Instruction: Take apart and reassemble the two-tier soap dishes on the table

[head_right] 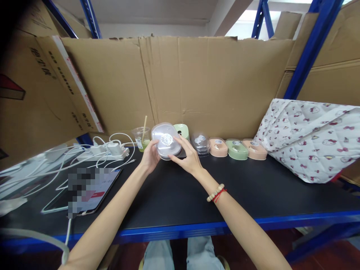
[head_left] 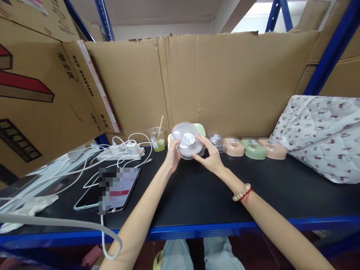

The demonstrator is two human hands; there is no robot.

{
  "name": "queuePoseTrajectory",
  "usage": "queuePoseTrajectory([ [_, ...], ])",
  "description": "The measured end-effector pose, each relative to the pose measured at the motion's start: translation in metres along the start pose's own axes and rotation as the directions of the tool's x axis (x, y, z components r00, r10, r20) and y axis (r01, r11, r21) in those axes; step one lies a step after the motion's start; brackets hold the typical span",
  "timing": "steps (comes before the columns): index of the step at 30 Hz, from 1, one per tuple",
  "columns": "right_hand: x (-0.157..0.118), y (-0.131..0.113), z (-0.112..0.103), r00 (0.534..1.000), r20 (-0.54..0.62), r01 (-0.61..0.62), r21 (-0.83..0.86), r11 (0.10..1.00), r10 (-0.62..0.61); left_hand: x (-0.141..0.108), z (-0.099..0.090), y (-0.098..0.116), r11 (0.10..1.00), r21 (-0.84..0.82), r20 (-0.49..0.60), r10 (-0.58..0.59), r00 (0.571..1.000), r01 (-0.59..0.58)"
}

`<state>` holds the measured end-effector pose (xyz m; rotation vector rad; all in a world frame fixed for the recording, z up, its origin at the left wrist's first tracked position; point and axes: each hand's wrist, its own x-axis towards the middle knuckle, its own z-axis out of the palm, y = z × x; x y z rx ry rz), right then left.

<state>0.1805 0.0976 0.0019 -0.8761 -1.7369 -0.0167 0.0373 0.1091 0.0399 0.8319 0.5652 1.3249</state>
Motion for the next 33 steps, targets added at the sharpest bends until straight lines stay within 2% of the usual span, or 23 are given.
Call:
queuePoseTrajectory([
  [4, 0.003, 0.000, 0.005, 0.978, -0.042, -0.188, 0.238, 0.953, 0.204, 0.000, -0.001, -0.001, 0.999, 0.030, -0.014, 0.021, 1.000, -0.021],
  [8, 0.004, 0.000, 0.010, 0.914, 0.037, -0.374, 0.460, 0.805, 0.403, 0.004, -0.005, -0.006, 0.994, 0.079, 0.007, 0.071, 0.997, -0.071],
  [11, 0.005, -0.003, 0.011, 0.871, 0.108, -0.460, 0.522, 0.719, 0.479, 0.007, -0.008, -0.009, 0.986, 0.106, 0.027, 0.128, 0.991, -0.131],
  [14, 0.006, -0.007, 0.010, 0.853, 0.142, -0.493, 0.540, 0.682, 0.503, 0.010, -0.010, -0.012, 0.977, 0.124, 0.037, 0.168, 0.985, -0.172],
  [20, 0.008, -0.008, 0.009, 0.851, 0.171, -0.498, 0.561, 0.661, 0.496, 0.013, -0.011, -0.012, 0.970, 0.146, 0.006, 0.194, 0.981, -0.193],
  [24, 0.007, -0.006, 0.009, 0.831, 0.259, -0.543, 0.566, 0.620, 0.492, 0.014, -0.010, -0.014, 0.938, 0.200, -0.014, 0.292, 0.956, -0.284],
  [27, 0.006, -0.008, 0.008, 0.818, 0.286, -0.569, 0.532, 0.627, 0.500, 0.015, -0.011, -0.017, 0.893, 0.270, -0.007, 0.376, 0.927, -0.360],
  [30, 0.007, -0.011, 0.007, 0.846, 0.248, -0.528, 0.519, 0.673, 0.473, 0.017, -0.013, -0.018, 0.873, 0.278, 0.023, 0.411, 0.911, -0.401],
  [33, 0.011, -0.010, 0.004, 0.904, 0.121, -0.415, 0.484, 0.770, 0.411, 0.021, -0.017, -0.018, 0.881, 0.255, 0.059, 0.397, 0.916, -0.398],
])
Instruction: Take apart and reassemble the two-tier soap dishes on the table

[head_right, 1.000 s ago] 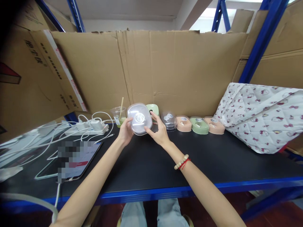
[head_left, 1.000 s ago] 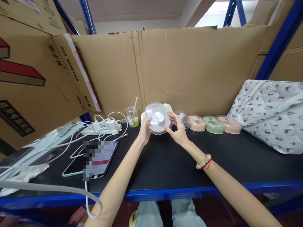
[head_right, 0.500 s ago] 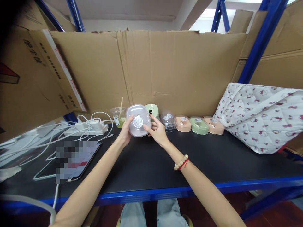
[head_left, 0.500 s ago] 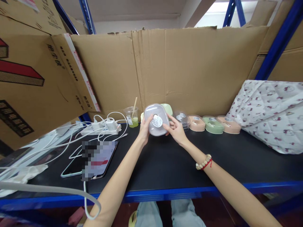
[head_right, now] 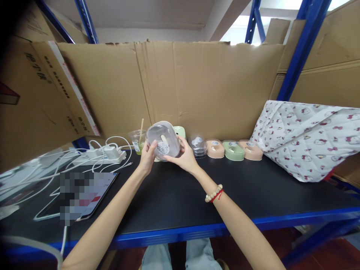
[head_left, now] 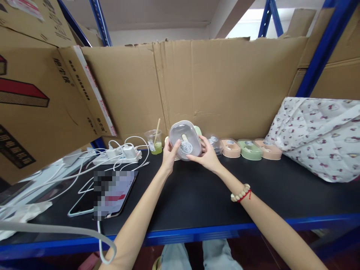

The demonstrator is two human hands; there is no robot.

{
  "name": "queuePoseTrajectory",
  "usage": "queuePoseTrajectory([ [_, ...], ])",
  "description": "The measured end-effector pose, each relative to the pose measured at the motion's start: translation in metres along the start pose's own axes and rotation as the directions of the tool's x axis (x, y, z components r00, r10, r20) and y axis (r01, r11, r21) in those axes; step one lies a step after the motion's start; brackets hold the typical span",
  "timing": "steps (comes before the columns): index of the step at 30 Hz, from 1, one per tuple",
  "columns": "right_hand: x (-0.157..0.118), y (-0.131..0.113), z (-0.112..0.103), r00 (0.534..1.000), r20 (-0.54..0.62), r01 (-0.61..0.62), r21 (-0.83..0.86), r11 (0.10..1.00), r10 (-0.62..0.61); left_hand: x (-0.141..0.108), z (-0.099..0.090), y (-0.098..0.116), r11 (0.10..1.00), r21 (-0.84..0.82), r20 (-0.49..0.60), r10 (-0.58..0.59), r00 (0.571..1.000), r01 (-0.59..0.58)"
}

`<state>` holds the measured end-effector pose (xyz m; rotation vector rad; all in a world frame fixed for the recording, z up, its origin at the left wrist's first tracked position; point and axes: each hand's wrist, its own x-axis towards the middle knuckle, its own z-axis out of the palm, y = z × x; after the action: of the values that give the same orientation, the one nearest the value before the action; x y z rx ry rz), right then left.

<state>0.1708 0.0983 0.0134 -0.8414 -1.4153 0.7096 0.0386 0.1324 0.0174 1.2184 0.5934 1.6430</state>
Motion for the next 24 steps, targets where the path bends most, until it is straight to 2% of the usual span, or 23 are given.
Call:
queuePoseTrajectory([
  [2, 0.005, -0.001, -0.007, 0.987, -0.109, 0.109, -0.064, 0.992, -0.115, 0.002, -0.003, -0.001, 1.000, 0.012, 0.014, -0.010, 1.000, 0.009],
  [4, 0.012, -0.004, -0.018, 0.941, -0.248, 0.205, -0.129, 0.970, -0.231, 0.003, -0.005, -0.002, 0.999, 0.033, 0.016, -0.019, 1.000, 0.018],
  [6, 0.018, -0.008, -0.035, 0.859, -0.395, 0.260, -0.208, 0.943, -0.325, 0.004, -0.006, -0.002, 0.998, 0.050, 0.015, -0.027, 1.000, 0.027],
  [8, 0.021, -0.014, -0.054, 0.754, -0.546, 0.234, -0.296, 0.926, -0.365, 0.003, -0.006, -0.001, 0.998, 0.056, 0.011, -0.036, 0.999, 0.035],
  [10, 0.022, -0.021, -0.075, 0.637, -0.700, 0.132, -0.314, 0.940, -0.323, 0.002, -0.005, 0.002, 0.997, 0.042, 0.007, -0.060, 0.998, 0.059],
  [13, 0.019, -0.029, -0.103, 0.461, -0.876, -0.016, -0.167, 0.986, -0.141, 0.000, -0.003, 0.006, 0.993, -0.021, 0.006, -0.116, 0.993, 0.116],
  [15, 0.016, -0.031, -0.117, 0.361, -0.932, -0.085, -0.069, 0.994, -0.034, -0.001, -0.002, 0.009, 0.988, -0.059, 0.010, -0.145, 0.989, 0.145],
  [18, 0.012, -0.029, -0.134, 0.227, -0.972, -0.191, 0.021, 0.981, 0.065, -0.002, -0.002, 0.010, 0.983, -0.077, 0.026, -0.167, 0.986, 0.169],
  [21, 0.009, -0.021, -0.144, 0.127, -0.982, -0.294, 0.096, 0.951, 0.138, -0.001, -0.003, 0.010, 0.984, -0.061, 0.058, -0.162, 0.985, 0.166],
  [24, 0.007, -0.014, -0.149, 0.080, -0.984, -0.376, 0.120, 0.919, 0.162, -0.001, -0.004, 0.009, 0.986, -0.046, 0.093, -0.154, 0.984, 0.158],
])
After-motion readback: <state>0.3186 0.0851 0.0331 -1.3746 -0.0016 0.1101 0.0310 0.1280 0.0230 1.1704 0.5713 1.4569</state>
